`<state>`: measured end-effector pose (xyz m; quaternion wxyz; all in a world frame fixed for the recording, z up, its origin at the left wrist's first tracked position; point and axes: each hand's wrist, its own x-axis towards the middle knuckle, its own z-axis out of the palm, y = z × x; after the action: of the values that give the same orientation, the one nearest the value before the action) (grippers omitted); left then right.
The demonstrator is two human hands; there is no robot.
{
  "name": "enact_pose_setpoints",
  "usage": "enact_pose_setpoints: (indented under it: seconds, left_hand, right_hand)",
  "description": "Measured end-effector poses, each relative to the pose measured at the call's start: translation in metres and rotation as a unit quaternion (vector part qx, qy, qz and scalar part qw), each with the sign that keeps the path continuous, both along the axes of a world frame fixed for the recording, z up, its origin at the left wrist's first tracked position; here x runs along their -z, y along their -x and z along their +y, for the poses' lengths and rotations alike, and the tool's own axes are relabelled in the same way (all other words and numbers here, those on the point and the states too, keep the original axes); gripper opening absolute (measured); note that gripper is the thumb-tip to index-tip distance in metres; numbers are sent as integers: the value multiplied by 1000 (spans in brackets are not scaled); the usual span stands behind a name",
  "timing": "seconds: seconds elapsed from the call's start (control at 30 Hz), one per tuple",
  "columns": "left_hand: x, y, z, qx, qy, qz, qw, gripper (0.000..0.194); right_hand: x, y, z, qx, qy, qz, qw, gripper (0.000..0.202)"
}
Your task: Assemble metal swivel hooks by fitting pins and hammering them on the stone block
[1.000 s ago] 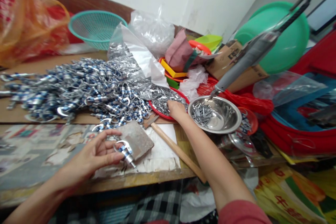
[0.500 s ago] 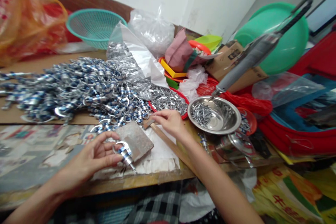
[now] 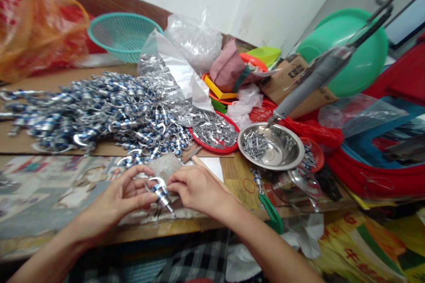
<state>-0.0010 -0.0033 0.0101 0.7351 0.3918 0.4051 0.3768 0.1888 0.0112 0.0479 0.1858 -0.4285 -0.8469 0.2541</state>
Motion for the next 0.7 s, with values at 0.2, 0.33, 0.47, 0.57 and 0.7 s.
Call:
enact_pose_setpoints:
  seconds: [0.2,0.33,0.47,0.57,0.7]
  left_hand:
    - [4,0,1,1,-3,-13,1000,41]
    - [6,0,1,5,-5,-23,1000,41]
    - [4,0,1,5,-7,-18,1000,40]
    - [2,0,1,3,-9,-17,1000,39]
    - [3,-1,1,1,-9,-15,1000,39]
  right_hand:
    - [-2,7,1,-23,-17,-1,1000,13]
    - [3,13,-3,28,4,90,996,21]
    - [7,15,-5,81,112,189,972,19]
    - [10,16,-5,78,132,214,965,21]
    - [16,20,-7,80,70,227,968,23]
